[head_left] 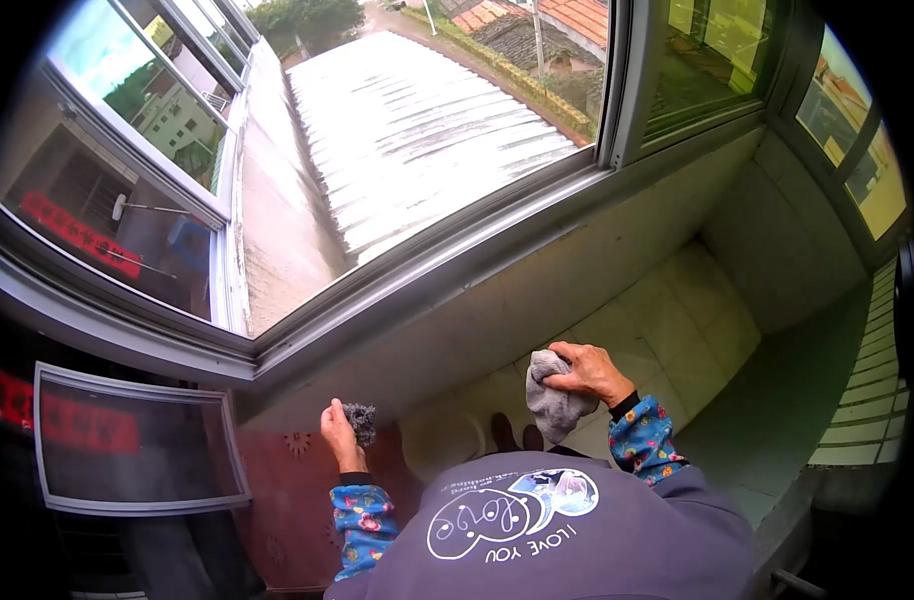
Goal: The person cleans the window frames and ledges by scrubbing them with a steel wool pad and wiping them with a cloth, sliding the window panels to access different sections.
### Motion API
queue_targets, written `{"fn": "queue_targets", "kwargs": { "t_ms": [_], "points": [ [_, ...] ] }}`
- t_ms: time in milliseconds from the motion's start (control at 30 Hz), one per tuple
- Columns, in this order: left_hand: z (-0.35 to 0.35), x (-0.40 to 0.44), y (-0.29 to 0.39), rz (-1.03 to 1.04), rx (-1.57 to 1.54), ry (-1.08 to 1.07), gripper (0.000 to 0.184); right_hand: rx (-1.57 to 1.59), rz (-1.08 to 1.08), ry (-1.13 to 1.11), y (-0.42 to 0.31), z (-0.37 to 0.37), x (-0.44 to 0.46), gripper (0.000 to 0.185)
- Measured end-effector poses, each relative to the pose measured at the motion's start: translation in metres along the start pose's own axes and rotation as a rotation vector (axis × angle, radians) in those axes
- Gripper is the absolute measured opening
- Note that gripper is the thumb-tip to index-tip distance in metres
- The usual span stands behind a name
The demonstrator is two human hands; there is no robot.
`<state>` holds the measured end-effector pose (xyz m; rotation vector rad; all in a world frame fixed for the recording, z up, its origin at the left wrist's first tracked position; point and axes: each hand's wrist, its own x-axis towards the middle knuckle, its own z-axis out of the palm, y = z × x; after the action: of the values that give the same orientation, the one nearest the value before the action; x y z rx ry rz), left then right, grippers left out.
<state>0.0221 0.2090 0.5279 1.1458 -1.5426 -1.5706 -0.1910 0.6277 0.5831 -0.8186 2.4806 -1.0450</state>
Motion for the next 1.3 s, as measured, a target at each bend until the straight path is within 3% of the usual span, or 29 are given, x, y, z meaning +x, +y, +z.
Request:
{"fn": "queue_targets", "kwargs": {
  "t_ms": [367,467,767,1033,1100,1167,1300],
  "points": [
    [-0.034,-0.126,-0.003,-0.136,0.236,0.083,0.027,0.075,-0.019,-0.213,-0.009,0.014,-0.006,0.053],
    [-0.045,-0.147,-0.016,-0.230,0.270,0.097,0.030,0.088,-0.091,-0.160,-0.011,0.022,-0.013,0.050],
    [-0.067,-0.169,-0.004,-0.262,0.133,0.098,0.033,0.151,-0.041,-0.315,-0.061,0.039,-0.014,0.051],
    [-0.168,-0.133,-0.019,-0.384,-0.129,0.148,0.033,0.294,-0.220,-0.441,-0.209,0.112,-0.002,0.051],
    [-0.214,-0.102,-0.031,-0.324,-0.142,0.187,0.032,0.224,-0.487,-0.416,-0.282,0.152,0.011,0.051],
    [-0.242,-0.102,-0.023,-0.375,-0.237,0.090,0.035,0.205,-0.578,-0.411,-0.337,0.152,0.015,0.051],
    [-0.293,-0.090,-0.004,-0.367,-0.211,0.113,0.033,-0.047,-0.869,-0.150,-0.426,0.189,0.052,0.052]
  ]
}}
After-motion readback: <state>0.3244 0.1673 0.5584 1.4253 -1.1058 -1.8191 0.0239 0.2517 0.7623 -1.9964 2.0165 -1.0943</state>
